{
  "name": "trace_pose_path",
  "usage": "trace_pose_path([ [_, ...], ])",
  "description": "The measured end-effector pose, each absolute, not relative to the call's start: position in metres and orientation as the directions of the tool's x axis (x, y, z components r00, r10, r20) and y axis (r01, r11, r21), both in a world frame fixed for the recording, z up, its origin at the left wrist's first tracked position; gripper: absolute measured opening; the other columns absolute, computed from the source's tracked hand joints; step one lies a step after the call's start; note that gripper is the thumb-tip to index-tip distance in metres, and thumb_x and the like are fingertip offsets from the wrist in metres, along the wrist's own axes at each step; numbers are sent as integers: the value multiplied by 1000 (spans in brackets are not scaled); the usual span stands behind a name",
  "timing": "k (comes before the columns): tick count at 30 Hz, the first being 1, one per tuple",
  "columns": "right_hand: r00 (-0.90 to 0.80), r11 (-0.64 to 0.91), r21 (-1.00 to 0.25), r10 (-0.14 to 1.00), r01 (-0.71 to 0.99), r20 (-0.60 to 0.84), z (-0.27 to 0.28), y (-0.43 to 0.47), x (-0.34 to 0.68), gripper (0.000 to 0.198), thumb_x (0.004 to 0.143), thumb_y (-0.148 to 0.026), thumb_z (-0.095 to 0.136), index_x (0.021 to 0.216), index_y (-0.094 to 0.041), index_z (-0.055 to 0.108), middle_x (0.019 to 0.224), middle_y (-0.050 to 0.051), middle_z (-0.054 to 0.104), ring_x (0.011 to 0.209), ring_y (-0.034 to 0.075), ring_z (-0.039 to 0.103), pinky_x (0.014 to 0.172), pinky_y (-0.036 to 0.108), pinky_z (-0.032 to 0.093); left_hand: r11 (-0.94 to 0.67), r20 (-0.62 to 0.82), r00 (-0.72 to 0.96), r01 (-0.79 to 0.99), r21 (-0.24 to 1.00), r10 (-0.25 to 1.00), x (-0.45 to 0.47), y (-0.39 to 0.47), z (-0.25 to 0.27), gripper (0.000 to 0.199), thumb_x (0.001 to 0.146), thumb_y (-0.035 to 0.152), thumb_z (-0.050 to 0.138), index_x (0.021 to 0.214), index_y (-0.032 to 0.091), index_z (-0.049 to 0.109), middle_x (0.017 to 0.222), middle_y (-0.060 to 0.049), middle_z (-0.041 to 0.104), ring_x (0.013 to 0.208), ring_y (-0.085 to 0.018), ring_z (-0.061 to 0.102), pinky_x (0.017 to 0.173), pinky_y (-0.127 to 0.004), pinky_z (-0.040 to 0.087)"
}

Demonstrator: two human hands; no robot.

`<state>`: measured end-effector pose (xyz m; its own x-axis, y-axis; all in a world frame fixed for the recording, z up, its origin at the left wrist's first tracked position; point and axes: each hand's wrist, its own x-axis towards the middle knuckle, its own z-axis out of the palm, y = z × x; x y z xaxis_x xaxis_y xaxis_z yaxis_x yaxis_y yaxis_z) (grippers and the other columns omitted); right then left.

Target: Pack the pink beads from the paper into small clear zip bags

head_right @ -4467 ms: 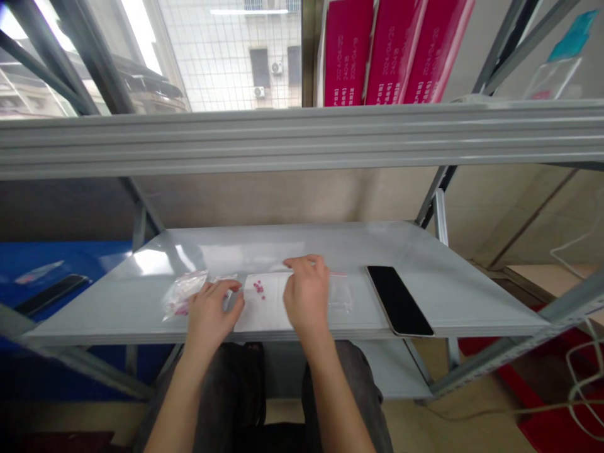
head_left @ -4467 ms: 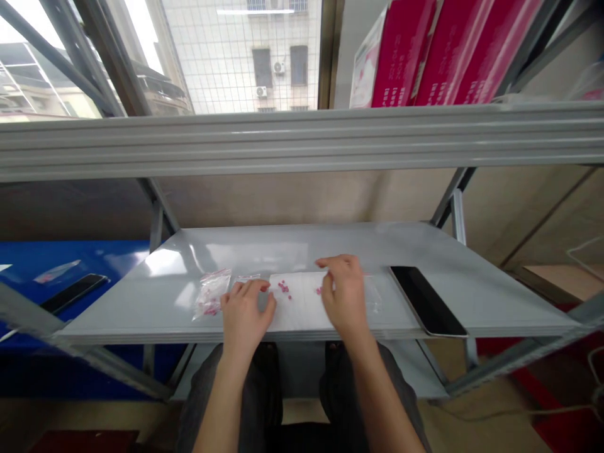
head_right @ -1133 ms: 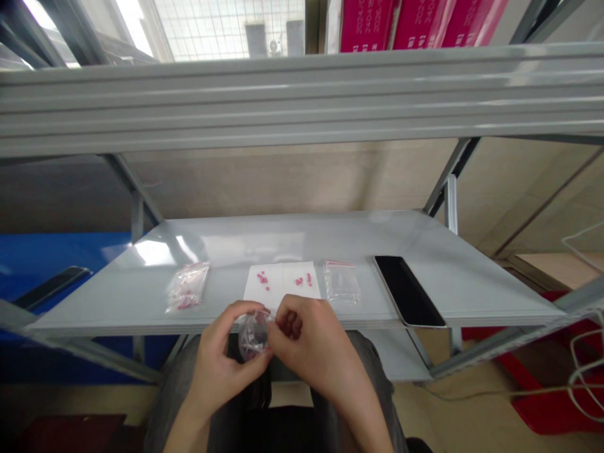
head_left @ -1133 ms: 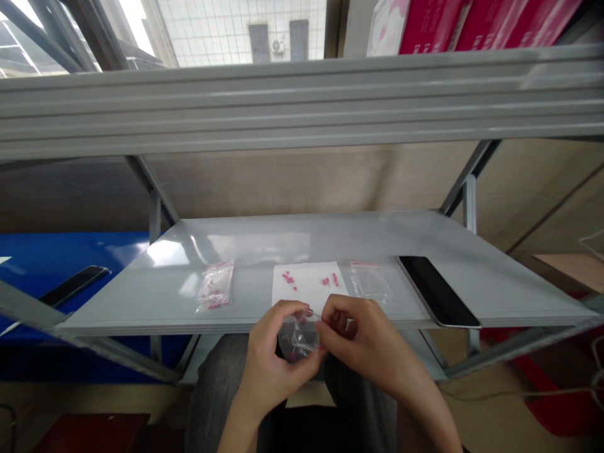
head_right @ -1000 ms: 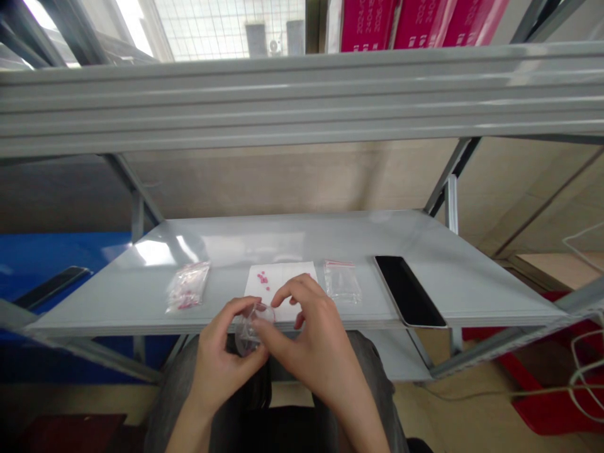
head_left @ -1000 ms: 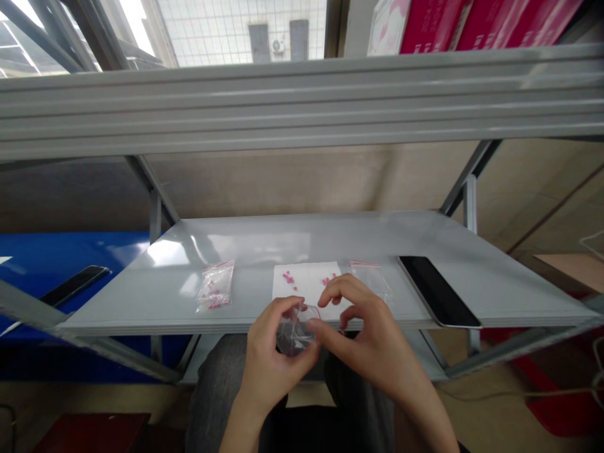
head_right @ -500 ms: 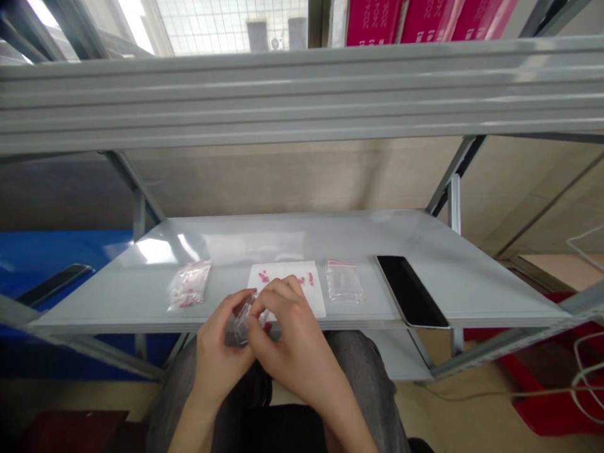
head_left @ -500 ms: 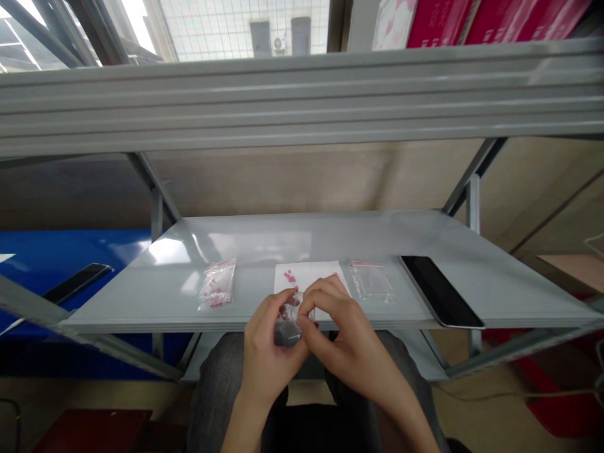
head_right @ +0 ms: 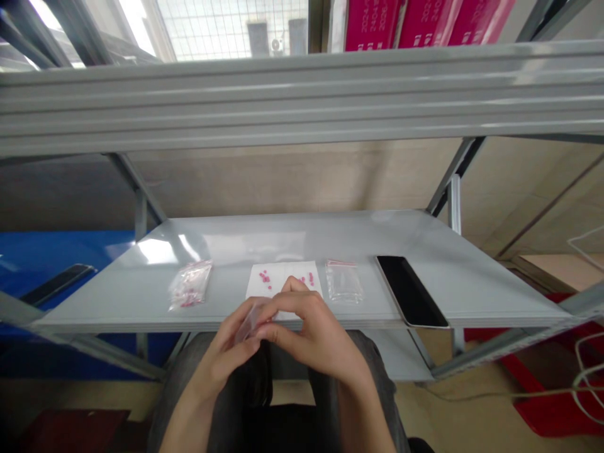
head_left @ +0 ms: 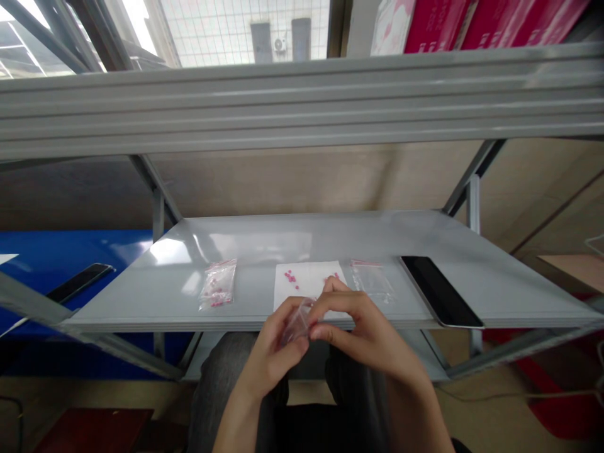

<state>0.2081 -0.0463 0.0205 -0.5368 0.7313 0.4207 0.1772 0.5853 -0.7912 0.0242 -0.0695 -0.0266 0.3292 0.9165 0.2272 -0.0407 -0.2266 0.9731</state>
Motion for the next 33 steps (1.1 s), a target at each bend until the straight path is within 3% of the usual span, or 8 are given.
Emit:
trace_pose_path([
  [4, -561, 612, -758, 718, 225, 412, 20, -46, 213, 15, 94, -22, 61, 83, -23, 71, 71, -1, 68, 82, 18, 53, 82, 33, 40, -75, 112, 536, -90, 993, 837, 18, -67, -29, 51, 77, 59, 63, 108, 19, 62, 88, -7, 63, 83, -24, 62, 76, -37, 50],
  [8, -594, 652, -710, 691, 266, 412, 25, -51, 209, 13, 93, -21, 62, 83, -22, 70, 77, -1, 67, 82, 18, 51, 83, 34, 40, -91, 152, 467, -151, 984, 871, 19, -67, -24, 69, 72, 68, 66, 121, 20, 61, 98, -11, 66, 94, -29, 64, 84, -41, 51],
  [14, -641, 707, -625, 655, 332, 400, 30, -57, 203, 15, 93, -10, 59, 86, -22, 66, 85, -2, 68, 86, 17, 50, 86, 34, 38, -78, 175, 365, -266, 961, 914, 24, -67, -27, 53, 72, 48, 77, 114, 17, 68, 103, -10, 70, 103, -27, 64, 95, -39, 46],
  [25, -606, 734, -501, 670, 458, 428, 28, -64, 205, 22, 96, -9, 51, 92, -23, 68, 96, 3, 63, 96, 20, 53, 98, 42, 38, 52, 49, 305, -315, 948, 951, 19, -71, -29, 54, 65, 39, 85, 114, 19, 71, 105, -9, 74, 102, -26, 68, 95, -38, 49],
  [29, -581, 733, -505, 674, 455, 456, 28, -65, 202, 19, 95, -10, 54, 90, -22, 67, 98, 3, 62, 98, 21, 54, 101, 43, 38, -34, 78, 182, -234, 972, 980, 18, -74, -28, 49, 68, 36, 84, 112, 19, 71, 109, -10, 74, 103, -27, 68, 93, -38, 51],
  [33, -494, 711, -592, 697, 380, 520, 30, -67, 199, 19, 94, -10, 56, 104, -23, 65, 107, 5, 61, 106, 21, 54, 99, 39, 41, -251, 252, 56, -23, 968, 966, 8, -73, -18, 40, 76, 30, 78, 113, 18, 69, 114, -11, 72, 109, -26, 65, 99, -39, 49],
])
